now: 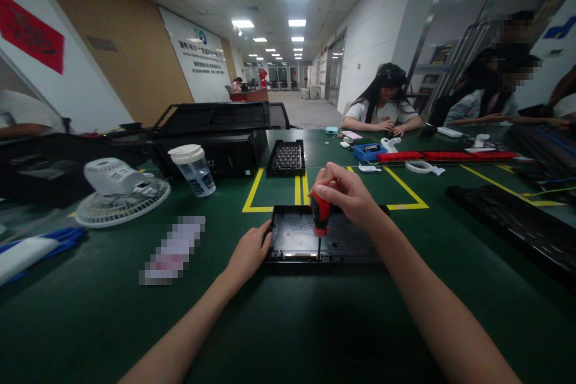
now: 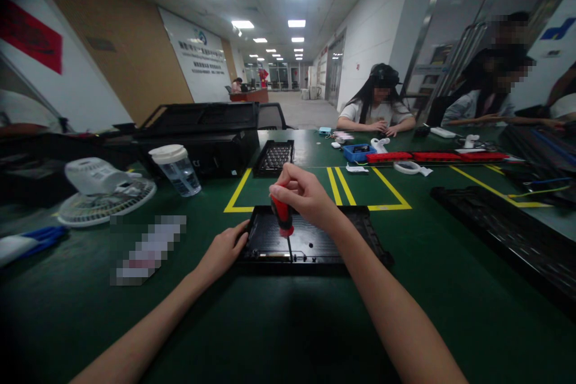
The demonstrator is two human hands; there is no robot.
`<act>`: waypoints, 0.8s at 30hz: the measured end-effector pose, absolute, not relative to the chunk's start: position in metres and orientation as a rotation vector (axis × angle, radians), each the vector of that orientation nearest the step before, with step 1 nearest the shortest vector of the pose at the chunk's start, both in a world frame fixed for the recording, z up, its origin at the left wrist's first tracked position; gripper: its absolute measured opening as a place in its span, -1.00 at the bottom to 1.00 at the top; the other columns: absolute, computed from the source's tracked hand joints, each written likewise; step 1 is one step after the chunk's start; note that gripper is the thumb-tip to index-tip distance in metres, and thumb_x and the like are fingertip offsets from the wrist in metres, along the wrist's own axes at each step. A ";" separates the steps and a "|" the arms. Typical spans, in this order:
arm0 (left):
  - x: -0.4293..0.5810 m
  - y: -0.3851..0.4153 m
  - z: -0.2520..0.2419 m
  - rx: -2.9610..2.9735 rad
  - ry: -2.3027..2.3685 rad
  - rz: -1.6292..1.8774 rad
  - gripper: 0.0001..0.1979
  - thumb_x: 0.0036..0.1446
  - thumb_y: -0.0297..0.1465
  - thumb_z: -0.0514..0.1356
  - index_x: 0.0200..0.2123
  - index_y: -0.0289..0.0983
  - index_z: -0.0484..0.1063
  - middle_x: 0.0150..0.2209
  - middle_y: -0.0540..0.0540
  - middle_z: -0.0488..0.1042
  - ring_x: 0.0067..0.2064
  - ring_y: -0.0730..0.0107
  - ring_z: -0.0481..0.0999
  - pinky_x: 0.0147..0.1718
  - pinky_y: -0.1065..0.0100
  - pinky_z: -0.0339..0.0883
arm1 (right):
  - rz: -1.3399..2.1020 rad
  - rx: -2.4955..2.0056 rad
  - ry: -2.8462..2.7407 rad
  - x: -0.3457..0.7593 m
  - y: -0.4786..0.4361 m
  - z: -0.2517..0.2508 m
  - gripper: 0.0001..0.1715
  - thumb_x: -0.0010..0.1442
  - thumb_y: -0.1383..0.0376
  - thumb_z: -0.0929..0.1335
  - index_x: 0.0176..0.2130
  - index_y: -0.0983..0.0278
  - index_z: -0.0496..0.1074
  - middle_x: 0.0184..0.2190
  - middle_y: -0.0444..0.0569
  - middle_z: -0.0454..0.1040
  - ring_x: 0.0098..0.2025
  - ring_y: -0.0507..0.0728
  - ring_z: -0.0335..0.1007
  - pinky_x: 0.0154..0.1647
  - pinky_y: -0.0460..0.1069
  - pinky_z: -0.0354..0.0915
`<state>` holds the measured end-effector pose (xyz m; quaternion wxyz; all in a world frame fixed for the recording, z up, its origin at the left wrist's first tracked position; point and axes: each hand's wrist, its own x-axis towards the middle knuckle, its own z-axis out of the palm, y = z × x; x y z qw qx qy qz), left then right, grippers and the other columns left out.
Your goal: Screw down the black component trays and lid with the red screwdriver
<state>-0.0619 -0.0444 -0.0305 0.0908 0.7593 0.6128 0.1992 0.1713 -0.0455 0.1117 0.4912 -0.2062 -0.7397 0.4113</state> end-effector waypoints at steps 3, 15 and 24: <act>-0.062 -0.044 -0.030 2.249 1.826 0.585 -0.56 0.22 -0.28 -0.10 0.13 -0.28 0.17 -0.10 -0.20 0.44 -0.10 0.25 0.44 -0.08 0.26 0.25 | 0.932 -0.547 -1.813 0.171 -0.048 0.113 -0.74 0.09 0.26 0.32 -0.50 0.28 0.15 -0.51 -0.15 0.25 -0.45 -0.02 0.24 -0.49 -0.12 0.15; -0.061 -0.046 -0.031 2.242 1.812 0.612 -0.55 0.22 -0.27 -0.10 0.14 -0.28 0.16 -0.10 -0.20 0.43 -0.11 0.25 0.44 -0.08 0.26 0.25 | 0.645 -0.736 -1.867 0.168 -0.055 0.112 -0.74 0.11 0.25 0.30 -0.49 0.28 0.14 -0.52 -0.18 0.18 -0.55 -0.08 0.07 -0.62 -0.15 0.03; -0.061 -0.044 -0.032 2.240 1.825 0.597 -0.56 0.22 -0.29 -0.08 0.13 -0.29 0.18 -0.12 -0.20 0.44 -0.12 0.25 0.44 -0.07 0.25 0.25 | 0.290 -0.908 -1.876 0.167 -0.057 0.111 -0.73 0.13 0.23 0.27 -0.50 0.27 0.11 -0.56 -0.18 0.18 -0.53 -0.06 0.13 -0.54 -0.12 0.10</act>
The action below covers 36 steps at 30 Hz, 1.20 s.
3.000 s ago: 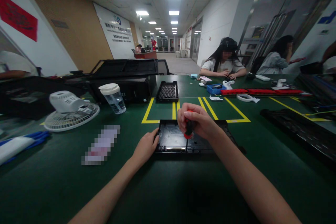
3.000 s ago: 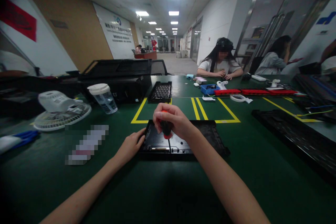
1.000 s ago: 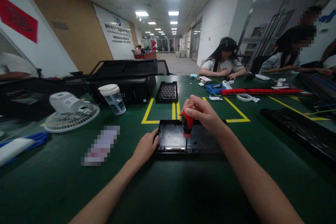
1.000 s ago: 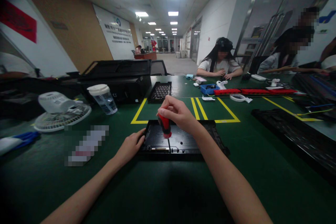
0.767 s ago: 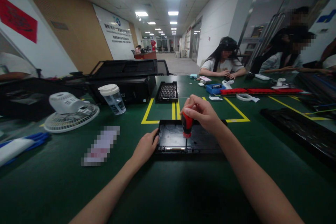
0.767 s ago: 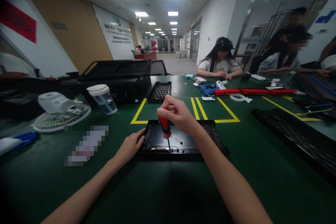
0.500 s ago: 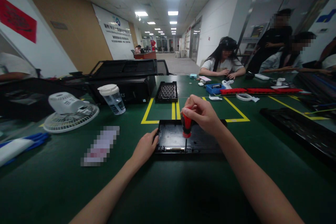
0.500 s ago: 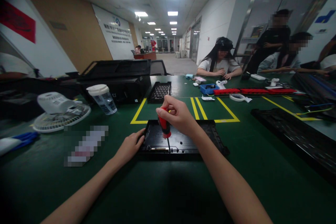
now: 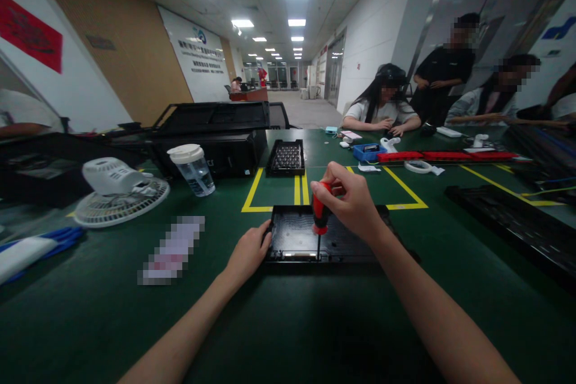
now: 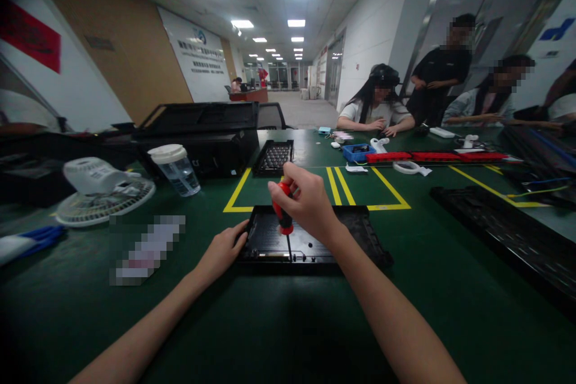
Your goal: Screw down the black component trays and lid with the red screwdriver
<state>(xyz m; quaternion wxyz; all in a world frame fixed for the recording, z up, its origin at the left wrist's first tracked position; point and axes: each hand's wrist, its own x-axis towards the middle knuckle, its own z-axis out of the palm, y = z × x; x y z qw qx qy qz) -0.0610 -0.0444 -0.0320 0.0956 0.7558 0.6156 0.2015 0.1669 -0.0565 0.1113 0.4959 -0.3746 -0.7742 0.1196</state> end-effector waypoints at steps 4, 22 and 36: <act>-0.061 -0.045 -0.031 2.248 1.816 0.611 -0.56 0.22 -0.28 -0.09 0.13 -0.29 0.18 -0.10 -0.21 0.44 -0.10 0.24 0.43 -0.06 0.25 0.24 | 0.193 -0.936 -1.861 0.165 -0.058 0.110 -0.71 0.13 0.24 0.27 -0.52 0.27 0.09 -0.58 -0.19 0.15 -0.54 -0.05 0.12 -0.53 -0.12 0.11; -0.062 -0.044 -0.032 2.246 1.829 0.608 -0.56 0.22 -0.27 -0.09 0.13 -0.27 0.18 -0.09 -0.19 0.43 -0.09 0.25 0.43 -0.07 0.27 0.24 | -0.239 -1.012 -1.759 0.153 -0.063 0.109 -0.66 0.11 0.27 0.28 -0.54 0.25 0.02 -0.61 -0.22 0.07 -0.57 -0.04 0.01 -0.51 -0.09 0.01; -0.063 -0.044 -0.034 2.241 1.830 0.602 -0.55 0.22 -0.27 -0.10 0.14 -0.27 0.17 -0.10 -0.19 0.43 -0.11 0.25 0.44 -0.08 0.26 0.24 | -0.279 -1.076 -1.668 0.149 -0.067 0.105 -0.64 0.12 0.26 0.28 -0.55 0.24 0.00 -0.61 -0.21 0.07 -0.56 -0.03 0.01 -0.50 -0.07 0.02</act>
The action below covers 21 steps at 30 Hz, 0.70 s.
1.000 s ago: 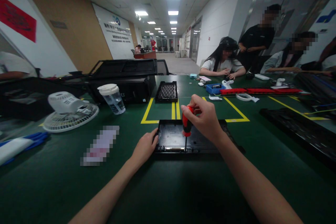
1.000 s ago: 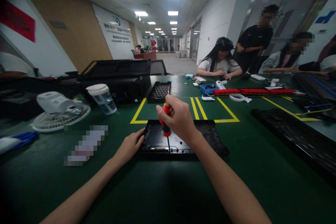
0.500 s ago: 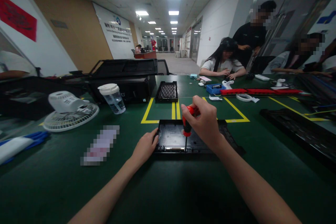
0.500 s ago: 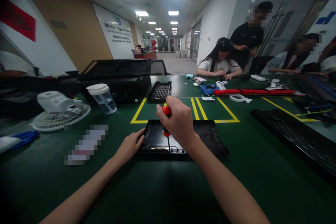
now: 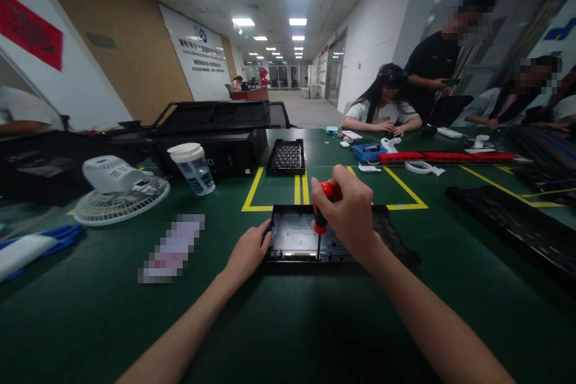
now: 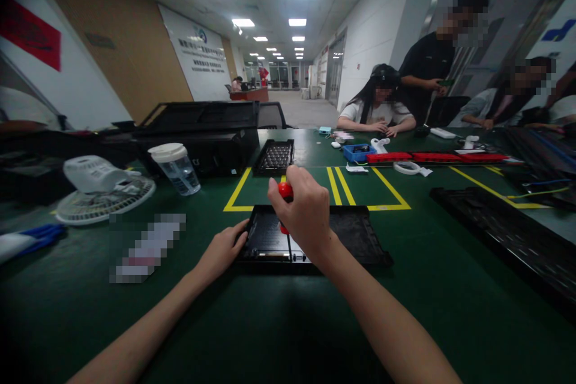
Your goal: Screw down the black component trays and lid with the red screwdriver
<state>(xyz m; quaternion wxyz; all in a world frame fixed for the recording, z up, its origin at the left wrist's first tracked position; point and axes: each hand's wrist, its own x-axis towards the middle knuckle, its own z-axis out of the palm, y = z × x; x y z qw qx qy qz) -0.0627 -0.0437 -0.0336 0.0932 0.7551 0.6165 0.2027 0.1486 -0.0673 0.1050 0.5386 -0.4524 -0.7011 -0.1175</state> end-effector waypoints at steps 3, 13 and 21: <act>-0.063 -0.044 -0.033 2.246 1.822 0.611 -0.55 0.22 -0.27 -0.10 0.14 -0.26 0.16 -0.09 -0.19 0.43 -0.09 0.25 0.42 -0.06 0.25 0.23 | -0.208 -1.067 -1.666 0.149 -0.068 0.106 -0.64 0.10 0.28 0.29 -0.55 0.24 0.00 -0.62 -0.21 0.08 -0.57 -0.03 0.03 -0.51 -0.08 0.03; -0.060 -0.047 -0.028 2.247 1.826 0.584 -0.56 0.22 -0.29 -0.10 0.14 -0.28 0.16 -0.10 -0.20 0.44 -0.08 0.23 0.42 -0.06 0.24 0.24 | 0.276 -1.027 -1.659 0.156 -0.060 0.111 -0.80 0.05 0.27 0.32 -0.44 0.26 0.16 -0.59 -0.24 0.12 -0.56 -0.05 0.08 -0.53 -0.12 0.06; -0.061 -0.046 -0.028 2.262 1.829 0.598 -0.57 0.22 -0.29 -0.10 0.13 -0.28 0.18 -0.12 -0.19 0.45 -0.11 0.26 0.44 -0.08 0.27 0.25 | 0.773 -0.803 -1.742 0.159 -0.050 0.109 -0.80 0.10 0.32 0.25 -0.38 0.32 0.44 -0.46 -0.11 0.34 -0.39 0.00 0.23 -0.38 -0.09 0.17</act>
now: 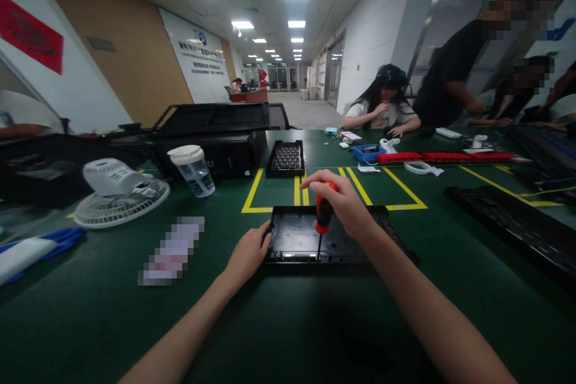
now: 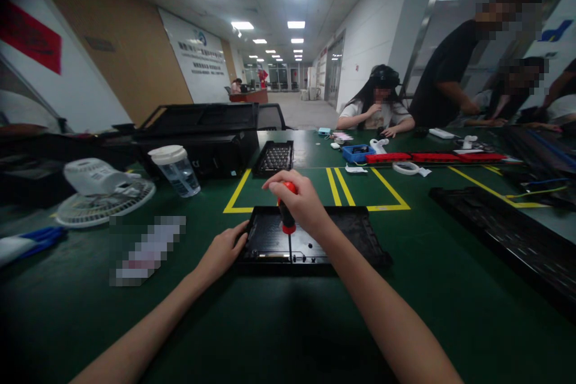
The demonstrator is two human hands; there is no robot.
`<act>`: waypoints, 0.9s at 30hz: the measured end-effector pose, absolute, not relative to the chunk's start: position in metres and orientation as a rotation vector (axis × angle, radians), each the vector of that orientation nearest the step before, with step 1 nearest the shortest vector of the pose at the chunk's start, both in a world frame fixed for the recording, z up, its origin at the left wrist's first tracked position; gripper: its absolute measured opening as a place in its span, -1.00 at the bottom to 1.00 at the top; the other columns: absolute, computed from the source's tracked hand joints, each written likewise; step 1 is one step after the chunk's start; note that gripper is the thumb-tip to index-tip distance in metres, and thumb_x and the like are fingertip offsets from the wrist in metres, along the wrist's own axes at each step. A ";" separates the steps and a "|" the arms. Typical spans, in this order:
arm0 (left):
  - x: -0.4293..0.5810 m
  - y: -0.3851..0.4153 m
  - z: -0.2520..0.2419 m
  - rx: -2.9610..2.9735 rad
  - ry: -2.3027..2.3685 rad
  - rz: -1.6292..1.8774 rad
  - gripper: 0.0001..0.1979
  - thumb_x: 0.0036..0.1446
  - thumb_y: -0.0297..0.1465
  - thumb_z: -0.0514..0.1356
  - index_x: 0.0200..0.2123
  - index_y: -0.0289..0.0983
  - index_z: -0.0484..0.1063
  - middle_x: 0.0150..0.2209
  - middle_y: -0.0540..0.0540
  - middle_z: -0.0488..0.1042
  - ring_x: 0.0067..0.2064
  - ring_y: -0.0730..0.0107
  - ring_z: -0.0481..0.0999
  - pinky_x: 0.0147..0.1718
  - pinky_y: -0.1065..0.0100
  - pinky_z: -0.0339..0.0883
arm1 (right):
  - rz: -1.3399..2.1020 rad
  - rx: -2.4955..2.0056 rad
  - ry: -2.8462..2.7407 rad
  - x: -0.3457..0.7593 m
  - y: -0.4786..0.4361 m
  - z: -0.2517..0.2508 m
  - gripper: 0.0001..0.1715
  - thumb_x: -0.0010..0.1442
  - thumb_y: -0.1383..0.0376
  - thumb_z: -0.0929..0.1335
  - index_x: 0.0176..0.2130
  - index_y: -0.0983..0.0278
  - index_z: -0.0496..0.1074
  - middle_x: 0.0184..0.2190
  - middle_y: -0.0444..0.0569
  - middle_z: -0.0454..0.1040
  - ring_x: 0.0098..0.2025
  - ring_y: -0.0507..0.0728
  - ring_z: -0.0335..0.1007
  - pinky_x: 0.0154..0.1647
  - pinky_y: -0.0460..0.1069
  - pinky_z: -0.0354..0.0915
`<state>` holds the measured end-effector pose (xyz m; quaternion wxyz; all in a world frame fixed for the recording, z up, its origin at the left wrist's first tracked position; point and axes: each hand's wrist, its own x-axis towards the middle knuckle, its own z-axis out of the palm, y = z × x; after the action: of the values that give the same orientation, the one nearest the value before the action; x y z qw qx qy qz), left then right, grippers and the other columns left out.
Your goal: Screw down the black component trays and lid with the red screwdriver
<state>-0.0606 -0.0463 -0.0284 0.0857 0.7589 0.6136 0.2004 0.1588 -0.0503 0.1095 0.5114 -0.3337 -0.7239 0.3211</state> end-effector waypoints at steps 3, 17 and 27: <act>-0.059 -0.047 -0.026 2.257 1.836 0.593 -0.57 0.22 -0.30 -0.09 0.12 -0.29 0.19 -0.13 -0.20 0.45 -0.12 0.24 0.45 -0.09 0.26 0.26 | 1.081 -0.683 -1.666 0.157 -0.050 0.109 -0.78 0.11 0.29 0.25 -0.34 0.33 0.45 -0.39 -0.07 0.38 -0.39 0.01 0.29 -0.38 -0.08 0.24; -0.060 -0.045 -0.029 2.254 1.832 0.584 -0.56 0.22 -0.29 -0.10 0.13 -0.28 0.17 -0.11 -0.21 0.44 -0.11 0.24 0.44 -0.09 0.25 0.25 | 1.588 -0.266 -1.511 0.156 -0.048 0.098 -0.78 0.07 0.31 0.33 -0.54 0.31 0.24 -0.67 -0.23 0.29 -0.67 -0.07 0.20 -0.63 -0.15 0.13; -0.060 -0.045 -0.029 2.262 1.838 0.573 -0.57 0.22 -0.30 -0.09 0.12 -0.28 0.19 -0.11 -0.21 0.45 -0.11 0.24 0.44 -0.08 0.26 0.24 | 1.722 -0.184 -1.512 0.157 -0.047 0.101 -0.72 0.08 0.26 0.12 -0.46 0.33 0.32 -0.61 -0.11 0.29 -0.59 0.02 0.23 -0.53 -0.06 0.15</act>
<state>-0.0598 -0.0448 -0.0294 0.0855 0.7586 0.6166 0.1923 0.1574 -0.0470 0.1007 0.4090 -0.0730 -0.6002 0.6835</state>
